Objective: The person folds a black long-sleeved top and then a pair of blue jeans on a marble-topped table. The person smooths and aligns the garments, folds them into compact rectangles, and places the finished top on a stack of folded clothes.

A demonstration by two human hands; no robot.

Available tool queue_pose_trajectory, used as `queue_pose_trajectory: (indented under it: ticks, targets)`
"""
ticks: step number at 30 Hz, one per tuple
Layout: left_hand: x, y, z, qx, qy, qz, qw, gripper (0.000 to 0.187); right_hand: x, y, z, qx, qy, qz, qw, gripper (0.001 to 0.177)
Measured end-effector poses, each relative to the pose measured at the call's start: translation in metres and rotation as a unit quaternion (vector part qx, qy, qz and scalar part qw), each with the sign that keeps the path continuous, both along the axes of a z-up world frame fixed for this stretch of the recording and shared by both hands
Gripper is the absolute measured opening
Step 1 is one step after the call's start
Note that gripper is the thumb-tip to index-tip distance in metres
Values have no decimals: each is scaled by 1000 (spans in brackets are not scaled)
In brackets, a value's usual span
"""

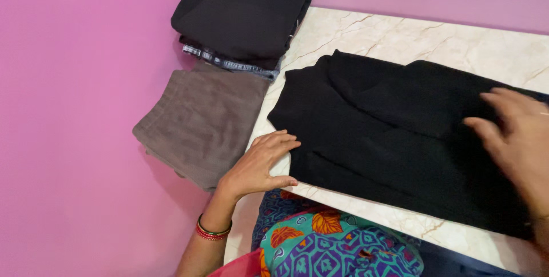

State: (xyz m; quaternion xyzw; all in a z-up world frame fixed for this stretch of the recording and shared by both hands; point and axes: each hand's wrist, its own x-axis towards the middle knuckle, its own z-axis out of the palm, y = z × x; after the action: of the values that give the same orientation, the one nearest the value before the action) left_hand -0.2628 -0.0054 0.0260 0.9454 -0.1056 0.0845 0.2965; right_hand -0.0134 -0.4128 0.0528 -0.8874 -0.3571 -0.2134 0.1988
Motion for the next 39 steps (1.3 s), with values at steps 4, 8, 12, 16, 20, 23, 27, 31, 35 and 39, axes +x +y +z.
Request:
queue_pose_trajectory:
  ticks: [4, 8, 12, 16, 20, 23, 27, 31, 35, 39]
  targets:
    - [-7, 2, -17, 1, -12, -1, 1000, 80, -50, 133, -1, -77, 73, 241, 965, 50]
    - [-11, 2, -24, 1, -15, 15, 1000, 80, -87, 202, -11, -116, 115, 343, 925, 53]
    - [-10, 4, -25, -6, -35, 4, 999, 82, -92, 218, -23, -127, 142, 351, 917, 25]
    - [-8, 3, -23, -3, -51, 3, 999, 84, -83, 211, -32, -46, 178, 341, 922, 17]
    - [-2, -15, -25, 16, -82, 74, 994, 67, -74, 203, -35, -8, 221, 284, 933, 19]
    - [5, -31, -29, 23, -107, 133, 985, 42, -73, 205, -38, -24, 210, 246, 946, 18]
    - [9, -40, -32, 27, -131, 168, 977, 17, -72, 206, -41, -40, 193, 241, 950, 22]
    - [6, -41, -29, 25, -149, 170, 974, 15, -54, 198, -33, -69, 292, 275, 914, 35]
    - [5, -45, -19, 27, -127, 175, 976, 24, -40, 189, -29, -78, 354, 277, 890, 45]
    - [4, -61, -5, 76, -209, 119, 968, 43, -36, 190, -32, -91, 333, 242, 907, 36]
